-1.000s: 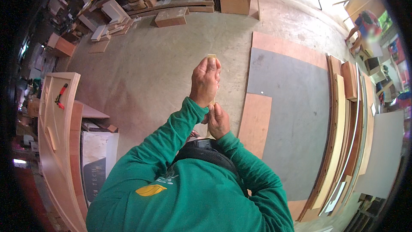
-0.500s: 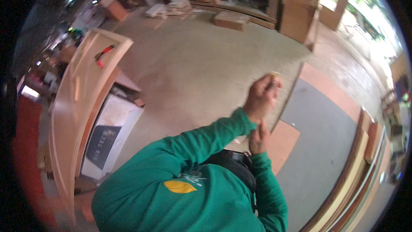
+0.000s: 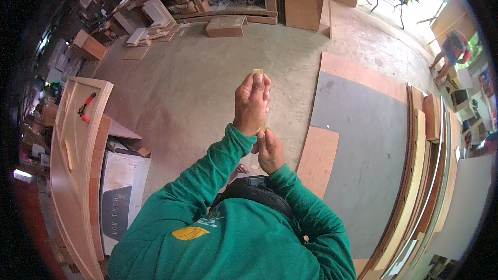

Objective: The person applies thin wooden edge banding to the edges of a large wooden panel. They measure and cut the strips with a utility knife, then press them onto the panel edges to cover the exposed sides.

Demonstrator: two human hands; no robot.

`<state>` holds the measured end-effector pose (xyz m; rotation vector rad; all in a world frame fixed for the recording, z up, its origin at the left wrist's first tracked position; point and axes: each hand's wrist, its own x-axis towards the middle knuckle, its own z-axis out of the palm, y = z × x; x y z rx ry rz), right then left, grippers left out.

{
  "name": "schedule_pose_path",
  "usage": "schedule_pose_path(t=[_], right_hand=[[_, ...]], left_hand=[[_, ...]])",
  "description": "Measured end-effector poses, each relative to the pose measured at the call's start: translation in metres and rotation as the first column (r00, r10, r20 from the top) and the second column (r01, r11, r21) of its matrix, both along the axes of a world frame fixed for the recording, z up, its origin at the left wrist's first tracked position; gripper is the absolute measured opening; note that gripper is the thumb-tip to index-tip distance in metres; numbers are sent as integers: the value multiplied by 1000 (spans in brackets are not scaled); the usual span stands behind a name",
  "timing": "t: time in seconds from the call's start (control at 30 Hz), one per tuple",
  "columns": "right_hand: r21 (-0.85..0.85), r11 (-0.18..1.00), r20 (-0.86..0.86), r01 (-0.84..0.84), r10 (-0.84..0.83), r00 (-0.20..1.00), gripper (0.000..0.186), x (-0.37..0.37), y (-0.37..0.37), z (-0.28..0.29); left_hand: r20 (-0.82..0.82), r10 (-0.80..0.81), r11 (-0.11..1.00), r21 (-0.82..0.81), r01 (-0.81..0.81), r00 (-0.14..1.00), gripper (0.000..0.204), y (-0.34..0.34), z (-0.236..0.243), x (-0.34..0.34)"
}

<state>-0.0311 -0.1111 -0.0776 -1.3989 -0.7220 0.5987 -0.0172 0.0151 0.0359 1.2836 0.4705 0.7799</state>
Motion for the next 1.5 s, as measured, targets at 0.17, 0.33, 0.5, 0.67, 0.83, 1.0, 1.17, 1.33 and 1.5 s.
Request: schedule_pose_path(t=[0.17,0.33,0.5,0.67,0.83,1.0,1.17,1.33,1.5], right_hand=[[-1,1000,-48,-29,29,998,35,-1,-3,2],[-44,996,-81,-75,71,994,34,2,-7,5],[12,994,-193,-105,105,976,35,1,-9,-20],[40,988,-270,-147,152,951,33,1,-11,-27],[39,980,-329,-193,195,924,33,4,-14,-18],[-24,978,-253,-205,192,948,33,8,-14,-16],[-50,970,-160,-238,227,961,35,20,-12,-45],[-70,985,-212,-158,140,967,42,49,-14,-36],[-55,992,-286,-115,94,953,43,85,-31,-16]], left_hand=[[-37,-60,985,-167,53,998,34,8,-3,3],[-42,-100,971,-222,89,994,34,10,-14,4],[-87,-133,963,-247,108,987,34,8,-23,3],[-114,-142,968,-226,114,983,34,6,-31,3],[-127,-155,967,-224,124,980,33,4,-31,2],[-152,-177,973,-174,150,972,33,4,-37,1],[-211,-219,976,-64,210,953,36,2,-33,-1],[-359,-380,860,202,468,853,40,31,-21,-11],[-563,-560,695,79,714,607,39,77,0,-23]])
